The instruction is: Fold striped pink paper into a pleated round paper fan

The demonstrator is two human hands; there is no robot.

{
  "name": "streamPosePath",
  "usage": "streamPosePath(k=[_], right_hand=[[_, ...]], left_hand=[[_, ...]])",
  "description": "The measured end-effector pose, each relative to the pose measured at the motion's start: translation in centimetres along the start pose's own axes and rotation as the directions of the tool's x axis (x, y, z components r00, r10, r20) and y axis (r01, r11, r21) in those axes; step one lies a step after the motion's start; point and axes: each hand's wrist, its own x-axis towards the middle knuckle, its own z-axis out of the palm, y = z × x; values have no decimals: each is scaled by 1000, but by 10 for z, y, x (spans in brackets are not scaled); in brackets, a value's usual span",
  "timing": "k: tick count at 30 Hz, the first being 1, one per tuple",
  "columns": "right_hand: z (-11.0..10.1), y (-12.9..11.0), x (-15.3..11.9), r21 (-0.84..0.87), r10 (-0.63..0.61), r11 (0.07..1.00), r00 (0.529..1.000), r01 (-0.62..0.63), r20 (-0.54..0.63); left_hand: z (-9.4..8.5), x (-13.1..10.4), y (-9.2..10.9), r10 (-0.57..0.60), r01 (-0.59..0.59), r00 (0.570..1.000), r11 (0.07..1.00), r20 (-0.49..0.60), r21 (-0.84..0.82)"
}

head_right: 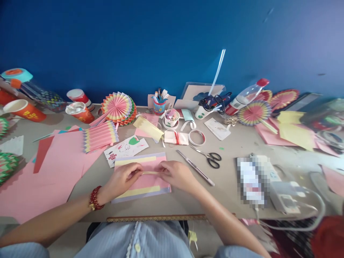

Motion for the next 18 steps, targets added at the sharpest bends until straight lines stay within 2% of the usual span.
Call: streamPosePath(k=[4,7,10,12,14,16,18], right_hand=[[4,-8,7,-65,-30,997,999,31,19],[12,-7,11,-68,-23,997,1000,23,-2],[10,4,8,-43,8,999,999,-9,-42],[2,12,4,-14,9,1000,999,-10,-32],[-5,19,0,23,-2,1000,1000,2,16],[-10,22,-4,50,8,999,998,-11,62],[-11,22,-5,63,19,998,996,-25,89]], left_hand=[[-2,2,5,65,-66,998,996,22,60],[-4,1,6,88,-87,996,992,-5,86],[-5,-3,0,221,-216,975,957,-3,191],[-6,-8,-6,358,-368,930,880,89,300],[-8,-15,-12,428,-474,880,800,204,369],[-10,-23,-16,435,-512,859,760,272,400],[-14,-31,-18,425,-517,854,755,300,404]])
